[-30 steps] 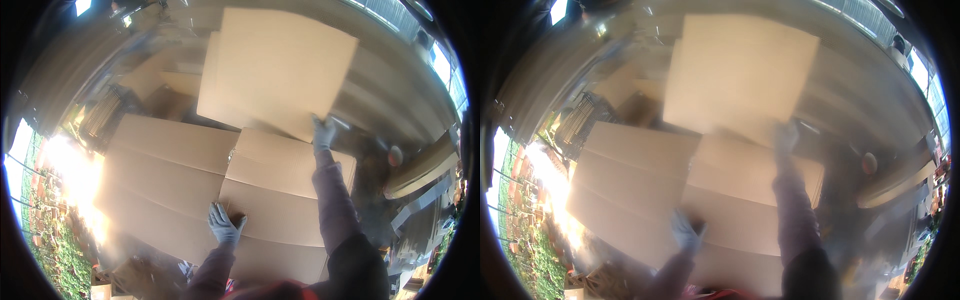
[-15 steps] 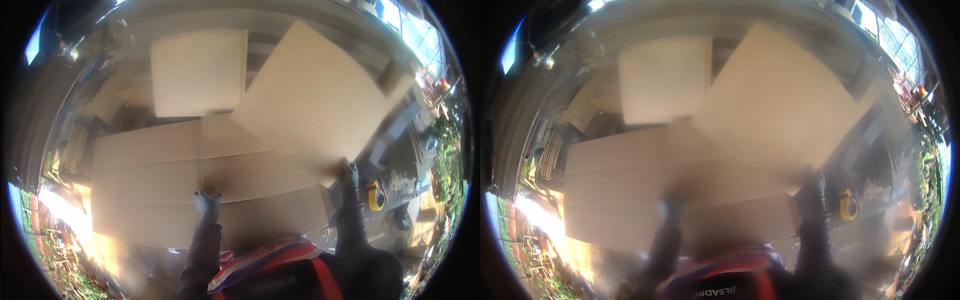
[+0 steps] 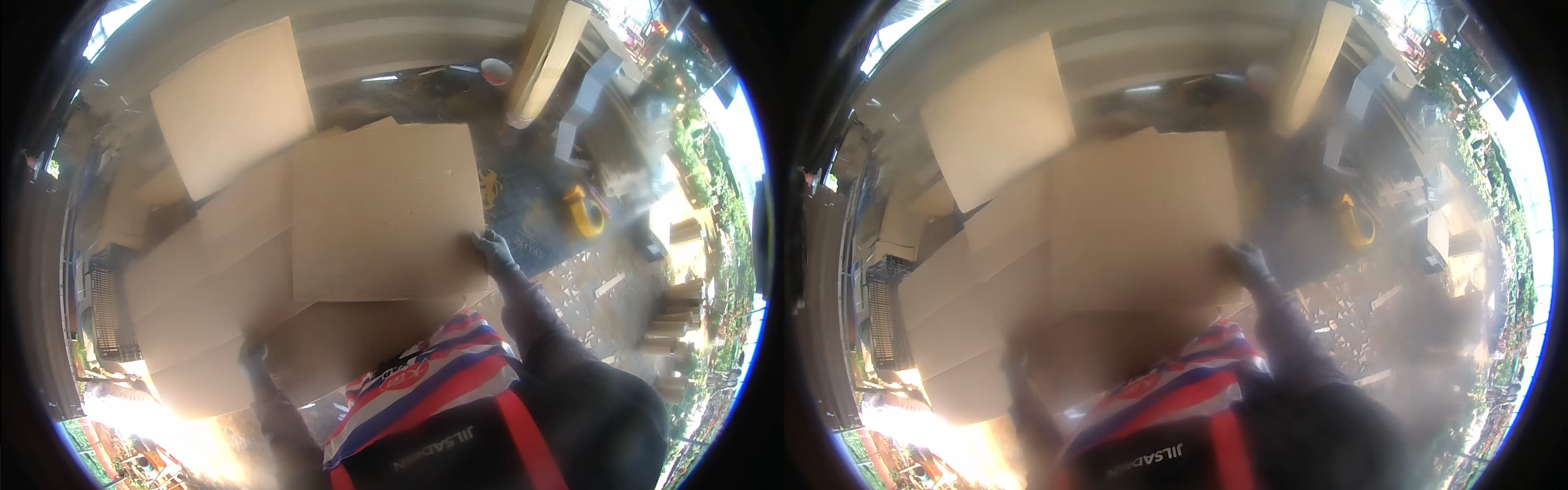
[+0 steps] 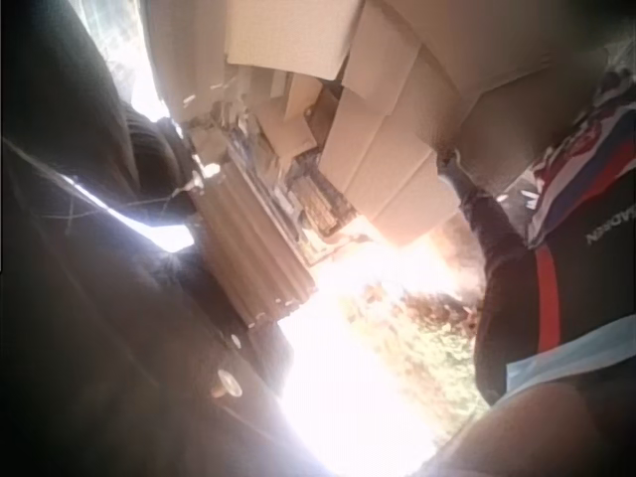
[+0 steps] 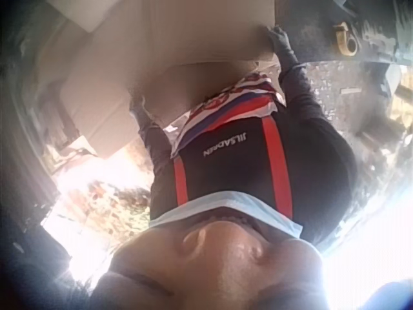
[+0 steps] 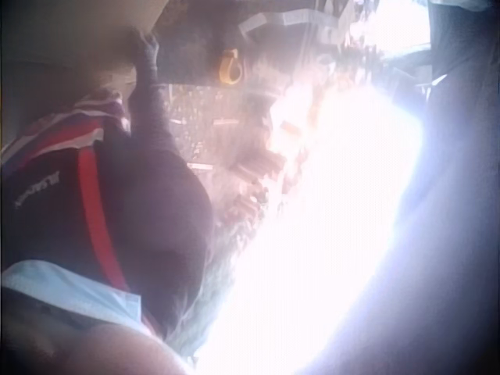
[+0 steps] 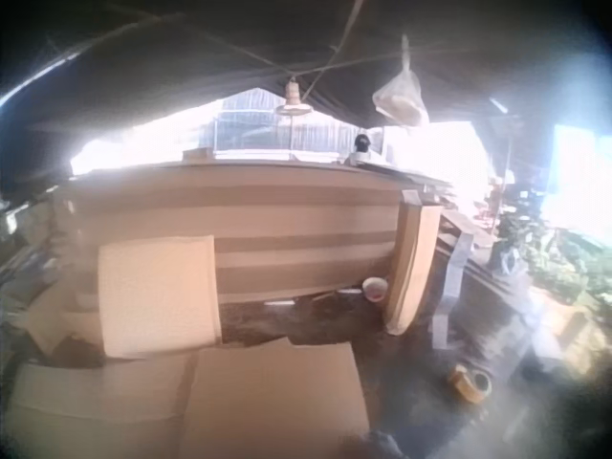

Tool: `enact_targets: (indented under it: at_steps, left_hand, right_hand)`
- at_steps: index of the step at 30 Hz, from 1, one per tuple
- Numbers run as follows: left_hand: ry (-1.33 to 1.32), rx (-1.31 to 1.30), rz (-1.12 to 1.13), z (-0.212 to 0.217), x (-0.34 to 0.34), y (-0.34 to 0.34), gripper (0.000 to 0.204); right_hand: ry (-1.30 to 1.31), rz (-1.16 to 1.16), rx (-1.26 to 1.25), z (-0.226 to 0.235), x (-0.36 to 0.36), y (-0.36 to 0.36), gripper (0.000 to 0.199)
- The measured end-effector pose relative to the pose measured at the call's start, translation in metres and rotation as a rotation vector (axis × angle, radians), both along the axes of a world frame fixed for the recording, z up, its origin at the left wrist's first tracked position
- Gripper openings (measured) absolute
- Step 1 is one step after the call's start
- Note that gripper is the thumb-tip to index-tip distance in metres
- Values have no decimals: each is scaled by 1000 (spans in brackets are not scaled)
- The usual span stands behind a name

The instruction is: The person repeatedly picks up large cardboard sheets, folds them, and uses a utility knife to cut them into smaller pieces. The person also places a potted plant on the table and moves it aside during the process.

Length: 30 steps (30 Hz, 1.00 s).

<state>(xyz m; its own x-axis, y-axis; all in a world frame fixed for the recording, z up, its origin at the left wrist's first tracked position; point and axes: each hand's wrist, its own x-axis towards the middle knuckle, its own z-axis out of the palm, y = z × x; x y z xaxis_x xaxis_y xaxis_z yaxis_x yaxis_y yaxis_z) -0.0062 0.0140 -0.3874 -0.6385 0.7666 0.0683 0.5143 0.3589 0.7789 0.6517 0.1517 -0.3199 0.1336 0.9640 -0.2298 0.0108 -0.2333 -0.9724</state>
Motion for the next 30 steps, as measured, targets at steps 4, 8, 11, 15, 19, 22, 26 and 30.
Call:
enact_targets:
  at_steps: [4,8,11,15,19,22,26,30]
  left_hand:
    - [-432,-108,279,28,-95,-32,45]
    - [296,-414,290,86,-58,-16,56]
    - [659,-184,-16,129,54,48,71]
    - [424,81,-1024,146,286,85,101]
    - [688,-5,-1403,131,432,91,84]
    - [935,189,-1371,88,464,100,63]
    - [344,-70,-1554,50,454,126,41]
    - [297,-129,-1473,73,445,123,50]
  right_hand:
    - [-4,-56,12,3,22,-18,23]
    - [17,-161,-236,-7,81,-34,26]
    - [-208,-180,-290,-56,118,-29,20]
    - [-1524,489,243,-119,146,-15,6]
    - [-1636,478,-49,-108,121,-15,15]
    - [-936,10,-350,-60,97,-17,47]
    - [-1054,-253,37,26,175,9,58]
    - [-875,-755,583,134,397,57,70]
